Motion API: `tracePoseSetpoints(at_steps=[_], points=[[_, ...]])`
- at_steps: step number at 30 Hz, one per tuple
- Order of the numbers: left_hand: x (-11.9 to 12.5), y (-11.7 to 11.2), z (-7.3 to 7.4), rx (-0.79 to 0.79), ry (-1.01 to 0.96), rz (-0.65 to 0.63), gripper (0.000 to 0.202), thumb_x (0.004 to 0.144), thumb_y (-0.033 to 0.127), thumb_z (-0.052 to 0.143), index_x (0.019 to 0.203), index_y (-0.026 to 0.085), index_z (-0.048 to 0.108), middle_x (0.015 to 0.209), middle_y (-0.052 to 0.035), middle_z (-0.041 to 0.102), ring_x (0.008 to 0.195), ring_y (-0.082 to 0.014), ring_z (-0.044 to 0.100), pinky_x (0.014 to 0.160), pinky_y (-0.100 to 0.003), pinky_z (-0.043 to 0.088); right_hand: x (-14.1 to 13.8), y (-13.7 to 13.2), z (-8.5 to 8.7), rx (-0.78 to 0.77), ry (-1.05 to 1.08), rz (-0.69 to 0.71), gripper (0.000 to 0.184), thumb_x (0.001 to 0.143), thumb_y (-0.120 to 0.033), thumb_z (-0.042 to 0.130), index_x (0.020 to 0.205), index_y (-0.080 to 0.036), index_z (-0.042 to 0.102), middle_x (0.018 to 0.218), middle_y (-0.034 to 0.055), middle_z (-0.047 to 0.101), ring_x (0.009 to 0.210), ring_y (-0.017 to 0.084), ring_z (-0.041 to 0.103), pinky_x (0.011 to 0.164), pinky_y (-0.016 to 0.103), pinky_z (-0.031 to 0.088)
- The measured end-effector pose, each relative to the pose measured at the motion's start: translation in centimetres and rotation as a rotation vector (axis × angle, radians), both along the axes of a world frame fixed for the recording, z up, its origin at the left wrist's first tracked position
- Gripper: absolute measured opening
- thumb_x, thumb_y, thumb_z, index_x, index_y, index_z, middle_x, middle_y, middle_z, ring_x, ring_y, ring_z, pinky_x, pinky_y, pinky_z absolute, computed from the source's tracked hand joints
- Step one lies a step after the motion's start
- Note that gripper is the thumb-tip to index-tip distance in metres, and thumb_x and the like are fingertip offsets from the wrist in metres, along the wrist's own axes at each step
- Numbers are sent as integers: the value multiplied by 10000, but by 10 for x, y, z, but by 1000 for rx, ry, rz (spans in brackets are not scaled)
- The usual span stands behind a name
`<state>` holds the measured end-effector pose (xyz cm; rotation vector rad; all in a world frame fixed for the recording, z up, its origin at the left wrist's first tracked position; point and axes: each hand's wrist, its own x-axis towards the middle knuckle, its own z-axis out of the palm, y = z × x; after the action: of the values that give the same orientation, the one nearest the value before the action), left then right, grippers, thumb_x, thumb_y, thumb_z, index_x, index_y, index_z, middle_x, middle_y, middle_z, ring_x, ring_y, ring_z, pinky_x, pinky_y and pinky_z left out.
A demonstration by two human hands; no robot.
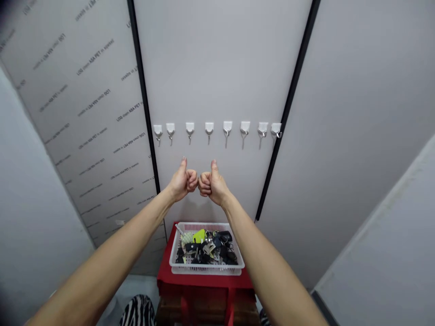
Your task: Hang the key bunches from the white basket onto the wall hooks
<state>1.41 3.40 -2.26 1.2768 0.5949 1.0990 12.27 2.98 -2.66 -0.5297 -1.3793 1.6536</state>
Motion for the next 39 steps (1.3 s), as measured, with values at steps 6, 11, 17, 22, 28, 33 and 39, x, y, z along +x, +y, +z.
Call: tracePoseSetpoints(at_steps=[6, 11, 17, 22, 28, 33, 39], points=[[-1, 3, -20, -18, 83, 69, 548, 664, 571, 82, 373, 152, 284, 289, 41, 297, 263, -31, 228, 325, -162, 145, -3, 5, -15, -28, -97, -36, 542, 636, -623, 107, 362, -167, 210, 282, -77, 185, 249, 28, 146, 302, 172, 148], [-22, -4, -96, 97, 605, 316, 349, 669, 424, 321, 517, 139, 452, 471, 5, 468, 441, -81, 415, 452, -201, 306, -1, 3, -90, 64, -560, -310, 450, 643, -538, 304, 391, -166, 314, 321, -60, 291, 303, 48, 277, 352, 190, 231], [-49, -30, -178, 443, 1195, 450, 216, 635, 196, 416, 818, 170, 528, 860, -42, 539, 827, -159, 424, 720, -270, 310, 3, -15, -178, 477, -1071, -508, 179, 627, -285, 457, 714, -158, 547, 716, 39, 556, 701, 139, 484, 649, 256, 345], [-43, -42, -189, 497, 1293, 435, 303, 612, 159, 441, 903, 228, 490, 861, -17, 546, 837, -170, 426, 721, -299, 294, 4, -25, -187, 597, -1190, -468, 280, 607, -261, 487, 863, -158, 534, 874, 71, 535, 829, 161, 460, 729, 262, 332], [-38, -57, -187, 490, 1163, 304, 239, 671, 168, 364, 839, 251, 512, 742, 16, 581, 751, -126, 479, 799, -320, 242, 29, -22, -183, 544, -1209, -510, 230, 655, -197, 404, 831, -158, 546, 776, 44, 564, 696, 126, 490, 665, 227, 357], [-39, -57, -184, 497, 1135, 376, 258, 655, 138, 369, 849, 246, 501, 834, 4, 572, 814, -136, 475, 848, -342, 202, 55, -18, -178, 504, -1390, -613, 265, 637, -213, 427, 871, -159, 539, 889, 61, 540, 850, 167, 440, 753, 265, 313], [-14, -46, -180, 532, 1162, 476, 293, 661, 211, 401, 951, 209, 447, 986, -40, 486, 928, -176, 402, 836, -349, 236, 47, -19, -174, 555, -1566, -508, 367, 610, -214, 459, 976, -218, 485, 946, 50, 520, 898, 221, 395, 722, 327, 304]])
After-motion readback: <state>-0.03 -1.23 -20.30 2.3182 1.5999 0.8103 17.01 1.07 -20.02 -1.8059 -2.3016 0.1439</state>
